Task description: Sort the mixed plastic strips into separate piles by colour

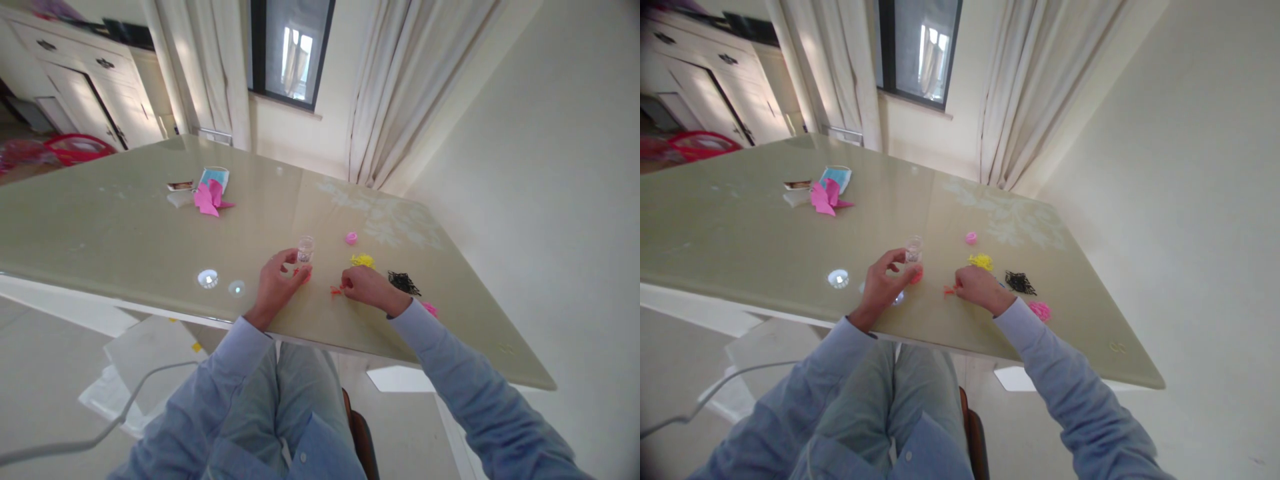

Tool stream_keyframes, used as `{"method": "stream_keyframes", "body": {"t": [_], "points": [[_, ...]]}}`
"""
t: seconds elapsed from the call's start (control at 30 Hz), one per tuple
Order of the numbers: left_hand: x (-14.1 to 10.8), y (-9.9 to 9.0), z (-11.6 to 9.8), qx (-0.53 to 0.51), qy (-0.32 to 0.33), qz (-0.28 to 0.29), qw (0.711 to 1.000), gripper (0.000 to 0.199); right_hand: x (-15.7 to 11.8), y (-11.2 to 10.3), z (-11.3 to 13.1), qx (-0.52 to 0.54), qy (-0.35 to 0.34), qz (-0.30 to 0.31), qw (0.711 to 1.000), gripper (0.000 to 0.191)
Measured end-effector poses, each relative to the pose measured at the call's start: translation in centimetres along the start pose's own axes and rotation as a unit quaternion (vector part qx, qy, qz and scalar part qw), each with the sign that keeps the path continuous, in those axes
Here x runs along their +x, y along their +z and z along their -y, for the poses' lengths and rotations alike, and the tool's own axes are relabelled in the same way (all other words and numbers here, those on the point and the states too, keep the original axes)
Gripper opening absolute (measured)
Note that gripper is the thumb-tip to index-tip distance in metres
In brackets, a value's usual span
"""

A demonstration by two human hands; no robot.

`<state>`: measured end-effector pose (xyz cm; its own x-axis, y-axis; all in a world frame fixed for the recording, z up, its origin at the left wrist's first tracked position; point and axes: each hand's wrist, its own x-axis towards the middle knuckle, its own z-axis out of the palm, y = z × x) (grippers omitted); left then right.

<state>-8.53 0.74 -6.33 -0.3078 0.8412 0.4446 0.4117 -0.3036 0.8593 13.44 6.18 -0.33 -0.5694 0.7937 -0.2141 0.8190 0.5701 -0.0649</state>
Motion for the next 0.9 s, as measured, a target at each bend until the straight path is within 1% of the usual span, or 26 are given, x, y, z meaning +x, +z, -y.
{"method": "stream_keyframes", "body": {"t": [0.13,0.17,0.2,0.23,0.27,0.33,0.37,0.43,0.5,0.53,0.57,0.6,0.63,0.67,0.7,0.73,0.77,0.83,0.9], "points": [[-0.1,0.0,0.2,0.002,0.016,0.002,1.0,0.037,-0.6,-0.7,-0.6,0.066,-0.002,-0.022,0.998,0.011],[-0.2,0.1,0.2,0.002,0.027,0.004,1.0,0.037,-0.9,-1.0,-0.7,0.111,0.001,-0.029,0.993,0.011],[-0.2,0.1,0.3,0.002,0.042,0.008,0.999,0.038,-1.4,-1.3,-0.7,0.181,0.005,-0.034,0.983,0.011],[-0.3,0.1,0.4,0.002,0.058,0.013,0.998,0.038,-2.0,-1.6,-0.6,0.275,0.008,-0.038,0.961,0.01],[-0.3,0.1,0.4,0.003,0.074,0.019,0.997,0.037,-2.6,-1.9,-0.4,0.379,0.007,-0.041,0.924,0.009],[-0.4,0.1,0.4,0.007,0.101,0.031,0.994,0.036,-4.0,-2.3,0.4,0.565,-0.007,-0.044,0.824,0.012],[-0.5,0.1,0.4,0.009,0.111,0.035,0.993,0.036,-4.6,-2.4,0.9,0.626,-0.021,-0.041,0.779,0.013],[-0.5,0.1,0.3,0.009,0.128,0.038,0.991,0.035,-5.5,-2.5,2.0,0.71,-0.05,-0.034,0.702,0.014],[-0.6,0.0,0.3,0.008,0.137,0.039,0.99,0.035,-5.9,-2.5,2.9,0.766,-0.076,-0.022,0.638,0.013],[-0.6,0.0,0.3,0.007,0.14,0.04,0.989,0.035,-5.9,-2.4,3.3,0.786,-0.086,-0.017,0.612,0.013],[-0.6,0.0,0.3,0.007,0.141,0.041,0.989,0.035,-5.8,-2.3,3.5,0.8,-0.094,-0.015,0.593,0.012],[-0.6,-0.1,0.3,0.007,0.144,0.043,0.989,0.035,-5.7,-2.2,3.6,0.808,-0.098,-0.015,0.581,0.012],[-0.6,-0.1,0.3,0.008,0.148,0.045,0.988,0.035,-5.4,-2.2,3.7,0.811,-0.097,-0.019,0.577,0.012],[-0.6,-0.1,0.2,0.009,0.153,0.049,0.987,0.034,-5.2,-2.1,3.6,0.808,-0.092,-0.026,0.581,0.012],[-0.6,-0.2,0.2,0.01,0.161,0.054,0.985,0.034,-5.0,-2.0,3.5,0.799,-0.081,-0.039,0.595,0.013],[-0.6,-0.2,0.1,0.012,0.17,0.063,0.983,0.033,-4.7,-1.9,3.3,0.781,-0.065,-0.06,0.618,0.014],[-0.6,-0.3,0.1,0.014,0.179,0.071,0.981,0.033,-4.6,-1.8,3.1,0.754,-0.047,-0.087,0.649,0.014],[-0.5,-0.3,-0.1,0.016,0.194,0.086,0.977,0.031,-4.3,-1.6,2.8,0.675,-0.01,-0.162,0.72,0.016],[-0.4,-0.3,-0.2,0.017,0.202,0.092,0.975,0.03,-4.2,-1.6,2.7,0.578,0.007,-0.239,0.78,0.015]]}}
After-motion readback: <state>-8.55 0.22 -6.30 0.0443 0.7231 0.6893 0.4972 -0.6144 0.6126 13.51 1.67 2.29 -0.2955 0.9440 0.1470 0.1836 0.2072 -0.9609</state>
